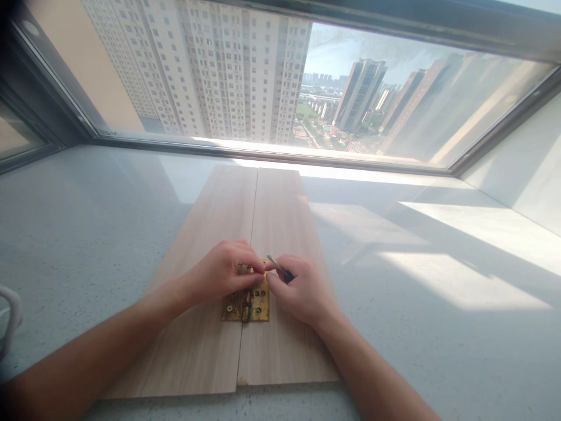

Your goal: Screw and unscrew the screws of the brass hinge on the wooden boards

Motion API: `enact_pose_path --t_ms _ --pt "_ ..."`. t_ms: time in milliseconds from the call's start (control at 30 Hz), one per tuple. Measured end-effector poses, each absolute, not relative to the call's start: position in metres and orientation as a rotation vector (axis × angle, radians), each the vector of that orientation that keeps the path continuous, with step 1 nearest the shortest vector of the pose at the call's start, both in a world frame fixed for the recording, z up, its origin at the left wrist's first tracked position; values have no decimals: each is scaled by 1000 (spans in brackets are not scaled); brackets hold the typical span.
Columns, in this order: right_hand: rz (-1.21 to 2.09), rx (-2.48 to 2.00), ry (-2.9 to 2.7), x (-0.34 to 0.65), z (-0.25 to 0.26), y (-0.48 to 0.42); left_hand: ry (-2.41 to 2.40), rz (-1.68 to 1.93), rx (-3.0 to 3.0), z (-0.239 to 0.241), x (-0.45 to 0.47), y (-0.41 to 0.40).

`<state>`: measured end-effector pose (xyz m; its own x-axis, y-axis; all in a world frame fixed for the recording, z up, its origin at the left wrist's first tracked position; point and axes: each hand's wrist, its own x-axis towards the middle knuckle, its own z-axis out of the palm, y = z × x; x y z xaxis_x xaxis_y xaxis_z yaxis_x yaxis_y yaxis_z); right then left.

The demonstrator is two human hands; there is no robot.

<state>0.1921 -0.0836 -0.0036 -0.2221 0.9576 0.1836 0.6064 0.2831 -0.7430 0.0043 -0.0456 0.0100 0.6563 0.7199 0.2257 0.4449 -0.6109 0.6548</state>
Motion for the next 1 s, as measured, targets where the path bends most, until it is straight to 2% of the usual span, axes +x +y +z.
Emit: enact_pose_path --t_ms 167,567,1000 --pt "871 -1423 -1739 194 -6 -83 829 711 2283 8 5 -44" --pt "861 -1483 -1868 190 -3 -82 946 710 2116 9 -1 -43" --pt "928 -1492 -1863 193 -2 -80 830 705 2417 6 1 -38"
